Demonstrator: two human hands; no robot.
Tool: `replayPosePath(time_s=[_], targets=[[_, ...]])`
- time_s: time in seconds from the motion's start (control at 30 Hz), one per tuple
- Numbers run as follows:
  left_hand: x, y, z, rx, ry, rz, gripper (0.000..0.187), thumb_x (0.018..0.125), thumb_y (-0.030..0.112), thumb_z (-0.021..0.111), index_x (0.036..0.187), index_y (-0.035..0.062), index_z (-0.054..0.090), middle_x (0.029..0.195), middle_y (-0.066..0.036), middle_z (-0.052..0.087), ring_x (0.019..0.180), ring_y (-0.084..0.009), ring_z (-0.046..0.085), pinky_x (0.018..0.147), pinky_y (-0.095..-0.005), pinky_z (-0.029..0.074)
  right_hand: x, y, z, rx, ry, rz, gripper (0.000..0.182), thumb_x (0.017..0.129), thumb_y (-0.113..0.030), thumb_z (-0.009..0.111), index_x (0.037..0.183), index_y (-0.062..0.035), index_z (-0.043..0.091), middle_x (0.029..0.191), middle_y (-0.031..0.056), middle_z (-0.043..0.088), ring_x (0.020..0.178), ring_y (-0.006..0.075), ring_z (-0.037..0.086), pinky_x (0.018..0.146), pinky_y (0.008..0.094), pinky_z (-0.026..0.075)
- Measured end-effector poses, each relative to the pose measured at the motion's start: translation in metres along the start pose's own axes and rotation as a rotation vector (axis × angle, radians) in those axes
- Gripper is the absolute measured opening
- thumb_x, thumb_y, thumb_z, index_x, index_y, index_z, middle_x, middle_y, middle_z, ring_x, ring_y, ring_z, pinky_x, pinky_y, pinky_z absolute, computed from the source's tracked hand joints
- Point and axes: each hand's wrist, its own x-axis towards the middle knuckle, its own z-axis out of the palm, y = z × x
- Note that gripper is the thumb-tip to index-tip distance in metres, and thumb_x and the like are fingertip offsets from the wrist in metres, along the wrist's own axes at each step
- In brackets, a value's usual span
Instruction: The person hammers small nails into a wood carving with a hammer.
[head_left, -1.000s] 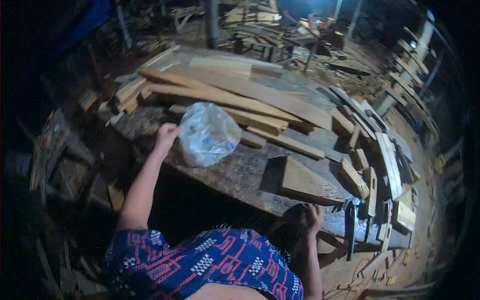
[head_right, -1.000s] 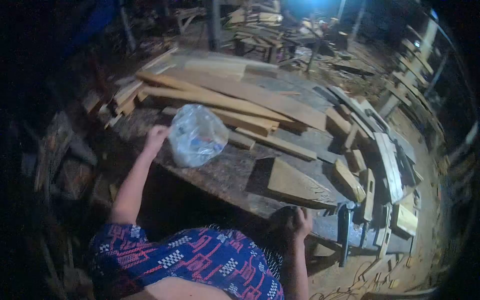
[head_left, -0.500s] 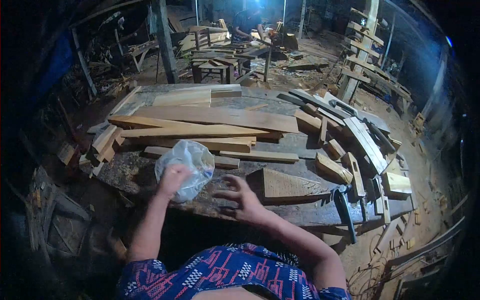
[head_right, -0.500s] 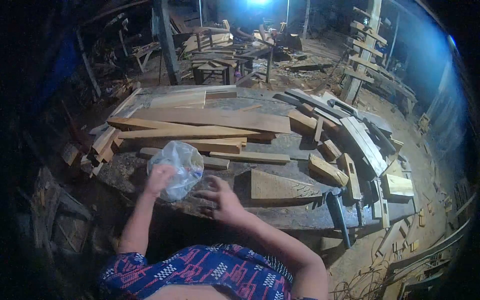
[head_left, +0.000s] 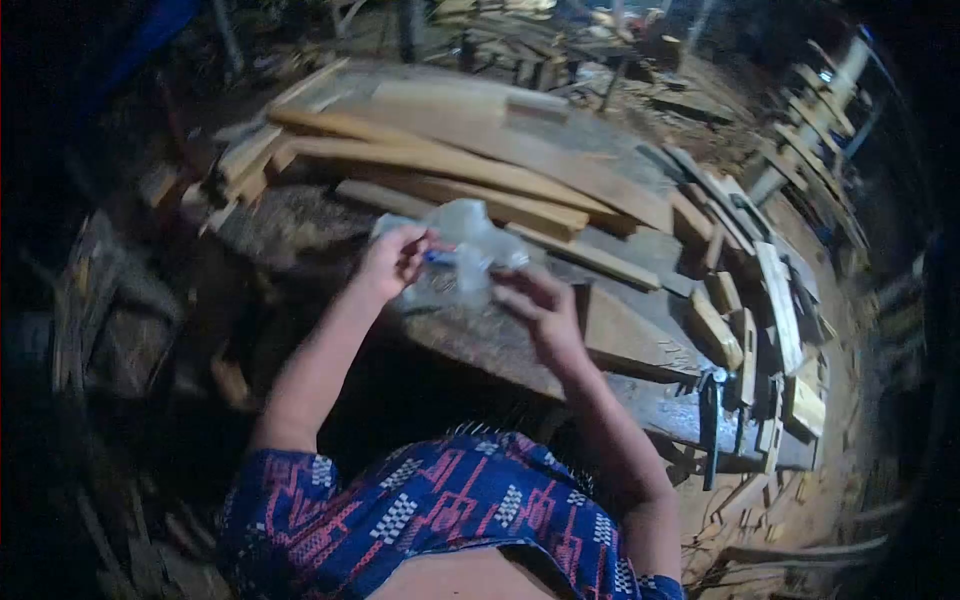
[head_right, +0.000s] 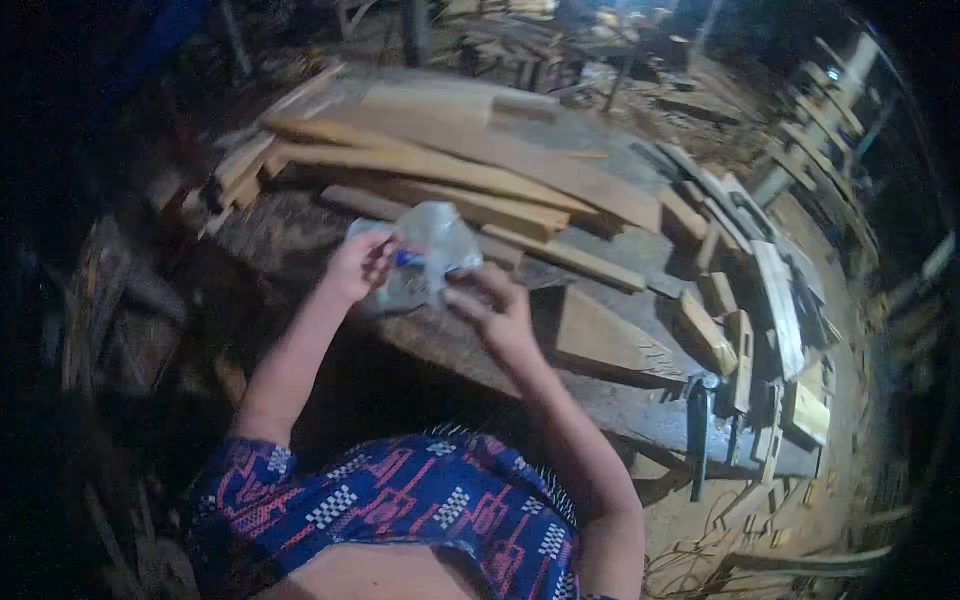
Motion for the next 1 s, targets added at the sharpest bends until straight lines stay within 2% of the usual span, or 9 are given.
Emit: replayPosePath(time_s=[0.17, 0.37, 0.43, 0.57, 0.63, 0.73, 0.8, 0.93, 1.0], targets=[[-0.001, -0.016, -0.005, 0.100, -0.002, -0.030, 0.019, 0.078, 0.014, 0.053, 0.090, 0.0018, 0.062, 0.075, -0.004, 0.061, 0.062, -0.0160, 0.057, 0.052, -0.0286, 0.047, -0.013, -0.015, 0.000, 0.147, 0.094, 0.076, 0.038, 0.078, -0.008, 0.066, 0.113, 0.0020, 0.056, 0.106, 0.0058, 0.057, 0.097, 0.0167, 0.055, 0.085, 0.0293, 0.043], [-0.017, -0.012, 0.003, 0.013, -0.097, 0.033, 0.023, 0.075, 0.012, 0.051, 0.091, -0.0002, 0.062, 0.088, -0.009, 0.065, 0.071, -0.0177, 0.060, 0.066, -0.0303, 0.051, -0.008, -0.021, -0.003, 0.132, 0.013, -0.100, 0.063, 0.075, -0.009, 0.069, 0.131, -0.0014, 0.042, 0.123, 0.0075, 0.036, 0.110, 0.0202, 0.047, 0.088, 0.0296, 0.043], [-0.008, -0.019, 0.002, -0.010, -0.138, -0.002, 0.028, 0.079, 0.011, 0.049, 0.101, -0.0026, 0.057, 0.092, -0.014, 0.063, 0.078, -0.0227, 0.061, 0.072, -0.0360, 0.051, -0.009, -0.021, -0.001, 0.127, 0.003, -0.105, 0.065, 0.074, -0.009, 0.070, 0.132, -0.0023, 0.041, 0.123, 0.0078, 0.036, 0.111, 0.0209, 0.046, 0.089, 0.0303, 0.042], [0.041, -0.030, 0.003, 0.016, -0.219, -0.094, 0.023, 0.085, 0.016, 0.045, 0.094, 0.0001, 0.060, 0.091, -0.012, 0.063, 0.074, -0.0211, 0.060, 0.072, -0.0362, 0.053, -0.016, -0.017, -0.002, -0.039, -0.015, -0.123, 0.071, 0.071, -0.009, 0.072, 0.134, -0.0050, 0.039, 0.133, 0.0098, 0.031, 0.115, 0.0216, 0.043, 0.091, 0.0328, 0.042], [0.059, -0.035, 0.010, 0.081, 0.031, 0.037, 0.025, 0.089, 0.019, 0.043, 0.097, 0.0022, 0.059, 0.096, -0.013, 0.062, 0.081, -0.0219, 0.059, 0.072, -0.0367, 0.052, -0.015, -0.007, -0.004, -0.085, -0.026, -0.228, 0.072, 0.072, -0.006, 0.069, 0.136, -0.0063, 0.037, 0.136, 0.0071, 0.029, 0.112, 0.0187, 0.044, 0.088, 0.0306, 0.043], [0.083, -0.043, 0.008, 0.252, -0.046, 0.186, 0.021, 0.086, 0.016, 0.048, 0.100, 0.0039, 0.057, 0.099, -0.011, 0.060, 0.086, -0.0230, 0.058, 0.076, -0.0375, 0.050, -0.020, -0.023, -0.003, 0.118, -0.014, -0.106, 0.073, 0.073, -0.006, 0.070, 0.137, -0.0071, 0.034, 0.136, 0.0068, 0.028, 0.112, 0.0187, 0.045, 0.088, 0.0305, 0.042], [0.123, -0.056, -0.014, 0.560, -0.287, 0.783, 0.022, 0.081, 0.013, 0.054, 0.100, 0.0025, 0.056, 0.099, -0.011, 0.060, 0.088, -0.0246, 0.057, 0.079, -0.0387, 0.046, -0.020, -0.013, -0.004, 0.089, 0.001, -0.173, 0.073, 0.073, -0.006, 0.070, 0.137, -0.0073, 0.034, 0.135, 0.0067, 0.028, 0.111, 0.0201, 0.046, 0.088, 0.0309, 0.042], [0.088, -0.038, -0.011, 1.244, -0.220, 0.701, 0.032, 0.073, 0.014, 0.060, 0.101, 0.0010, 0.055, 0.101, -0.015, 0.060, 0.095, -0.0295, 0.056, 0.083, -0.0394, 0.044, -0.023, -0.009, -0.004, 0.113, -0.016, -0.163, 0.074, 0.074, -0.011, 0.072, 0.137, -0.0079, 0.034, 0.137, 0.0081, 0.025, 0.121, 0.0227, 0.039, 0.092, 0.0331, 0.041], [0.061, -0.027, 0.007, 1.846, -0.310, 0.930, 0.042, 0.068, 0.021, 0.062, 0.105, 0.0016, 0.055, 0.109, -0.020, 0.057, 0.105, -0.0325, 0.053, 0.085, -0.0417, 0.044, -0.026, -0.011, -0.006, 0.099, 0.004, -0.169, 0.074, 0.073, -0.012, 0.073, 0.137, -0.0080, 0.035, 0.137, 0.0085, 0.025, 0.122, 0.0233, 0.038, 0.092, 0.0330, 0.041]])
